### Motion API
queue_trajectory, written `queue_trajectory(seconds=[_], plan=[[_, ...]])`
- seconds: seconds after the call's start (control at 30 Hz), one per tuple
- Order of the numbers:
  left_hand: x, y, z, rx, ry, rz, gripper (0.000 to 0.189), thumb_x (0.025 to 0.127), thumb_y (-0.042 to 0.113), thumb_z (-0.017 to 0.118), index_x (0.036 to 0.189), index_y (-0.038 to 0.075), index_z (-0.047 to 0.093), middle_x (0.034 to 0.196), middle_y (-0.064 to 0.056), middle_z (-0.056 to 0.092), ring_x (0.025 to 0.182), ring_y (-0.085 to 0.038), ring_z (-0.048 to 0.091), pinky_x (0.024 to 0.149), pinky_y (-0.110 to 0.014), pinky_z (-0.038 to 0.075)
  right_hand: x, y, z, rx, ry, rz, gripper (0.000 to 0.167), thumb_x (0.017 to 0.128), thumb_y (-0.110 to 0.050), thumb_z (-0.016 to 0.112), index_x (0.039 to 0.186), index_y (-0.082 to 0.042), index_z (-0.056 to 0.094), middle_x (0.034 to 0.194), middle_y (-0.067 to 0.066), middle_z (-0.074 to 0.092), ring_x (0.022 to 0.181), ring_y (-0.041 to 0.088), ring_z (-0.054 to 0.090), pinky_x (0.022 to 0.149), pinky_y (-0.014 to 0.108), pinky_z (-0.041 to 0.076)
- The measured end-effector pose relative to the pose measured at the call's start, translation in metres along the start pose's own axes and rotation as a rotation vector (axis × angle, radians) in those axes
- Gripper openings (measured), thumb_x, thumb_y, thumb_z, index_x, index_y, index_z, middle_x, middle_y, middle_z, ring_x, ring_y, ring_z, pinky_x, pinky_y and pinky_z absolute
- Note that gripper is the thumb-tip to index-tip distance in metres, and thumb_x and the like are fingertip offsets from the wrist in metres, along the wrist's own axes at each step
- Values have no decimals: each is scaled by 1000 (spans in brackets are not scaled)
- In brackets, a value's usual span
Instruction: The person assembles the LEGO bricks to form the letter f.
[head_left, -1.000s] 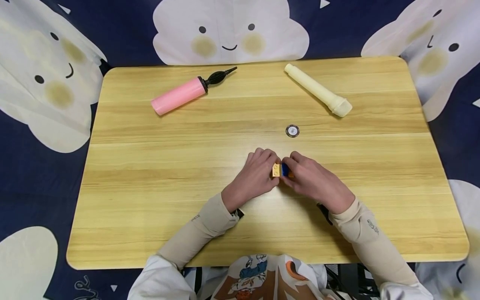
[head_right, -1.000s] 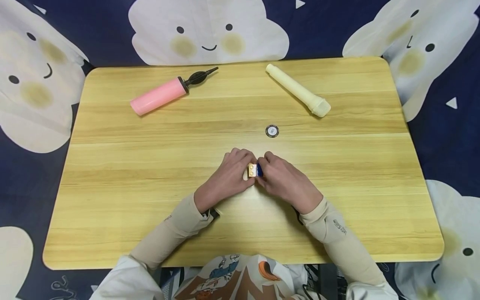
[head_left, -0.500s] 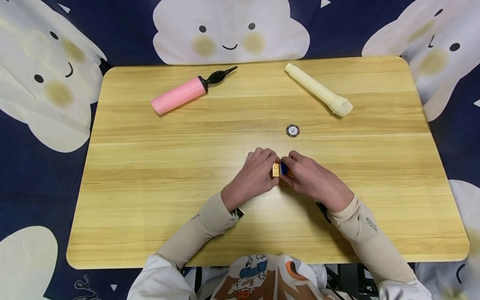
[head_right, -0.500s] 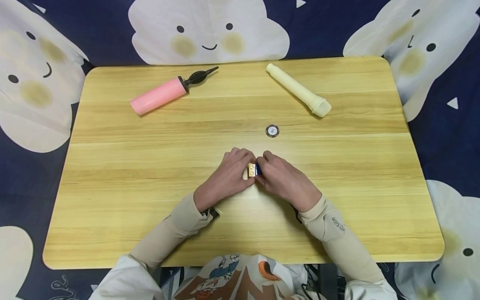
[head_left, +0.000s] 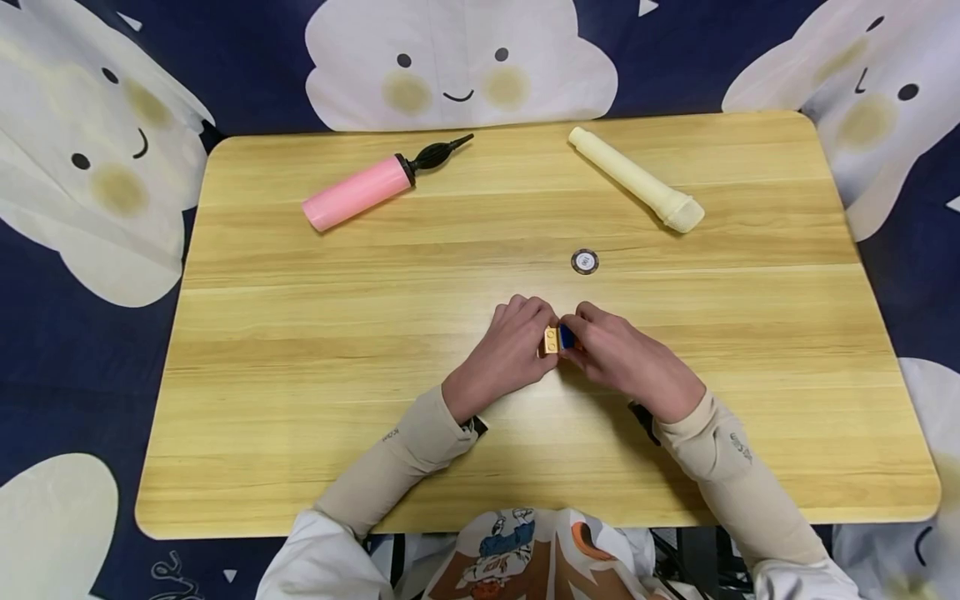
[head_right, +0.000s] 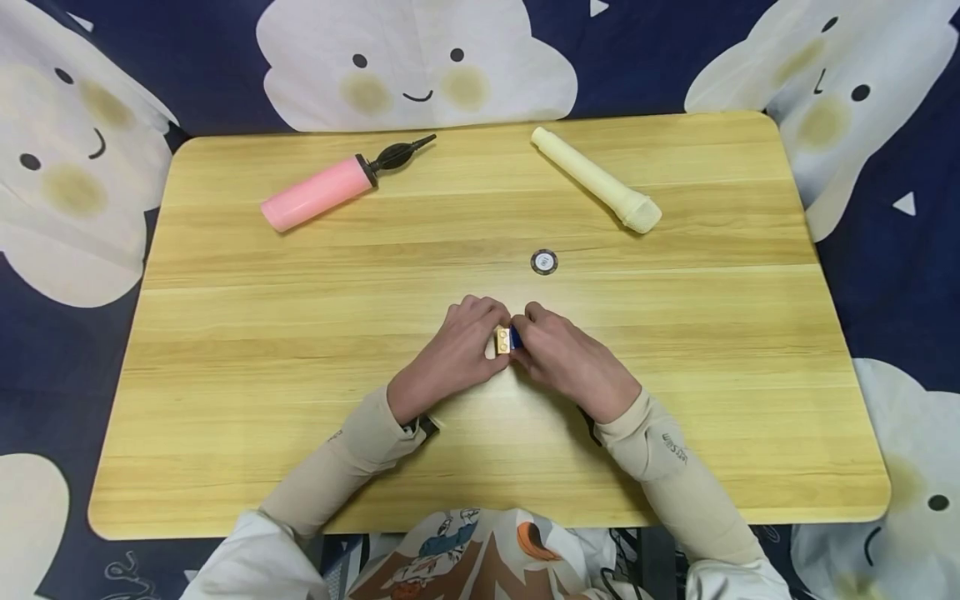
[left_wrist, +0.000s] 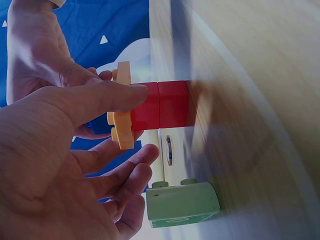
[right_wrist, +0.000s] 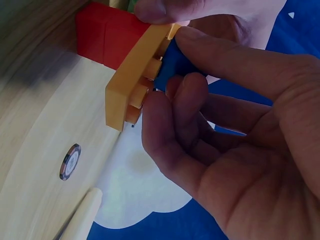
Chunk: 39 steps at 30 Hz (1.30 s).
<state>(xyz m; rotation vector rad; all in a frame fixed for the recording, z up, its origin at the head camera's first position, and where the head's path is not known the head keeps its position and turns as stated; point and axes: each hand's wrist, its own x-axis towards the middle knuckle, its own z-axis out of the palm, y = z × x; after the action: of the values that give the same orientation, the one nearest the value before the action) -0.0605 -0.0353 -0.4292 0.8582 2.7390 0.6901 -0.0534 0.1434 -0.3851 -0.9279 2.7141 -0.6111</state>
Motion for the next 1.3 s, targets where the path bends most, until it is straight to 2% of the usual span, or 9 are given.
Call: queue_trajectory(seconds=[0.47,0.77,1.03,1.13,1.3], plan=[[-1,2,1,4,-1,-5,33,88,27,76,113,9,64,119,-2,58,110,-22,46,91,-38,38,-1,1,0,0,6,-6,24,85,0,77,106,8,68,82,9,56,66,18,56,61,33,51],[-1,2,2,0,3,-3,34,87,25,76,115,10,65,118,-2,59,109,-22,46,91,-38,38,-2,5,1,-14,20,-21,25,83,1,78,105,9,68,87,11,61,72,20,61,66,35,54],[-1,2,2,18,7,-8,31,88,26,76,113,10,66,117,-2,58,108,-22,46,90,-37,37,-1,10,-1,20,-15,-7,26,86,-7,79,105,5,67,85,7,61,70,16,55,64,34,50],[-2,3,1,20,16,-7,32,89,30,76,112,11,67,117,-1,59,108,-21,45,89,-37,37,-1,10,-2,32,-30,3,27,86,-9,79,106,5,67,85,6,61,70,16,54,64,34,49],[-7,4,2,27,27,4,42,88,46,75,112,12,68,118,-1,59,106,-21,45,88,-35,36,-4,9,-5,45,-76,47,31,84,-14,82,105,3,68,83,2,59,69,15,53,63,32,47]])
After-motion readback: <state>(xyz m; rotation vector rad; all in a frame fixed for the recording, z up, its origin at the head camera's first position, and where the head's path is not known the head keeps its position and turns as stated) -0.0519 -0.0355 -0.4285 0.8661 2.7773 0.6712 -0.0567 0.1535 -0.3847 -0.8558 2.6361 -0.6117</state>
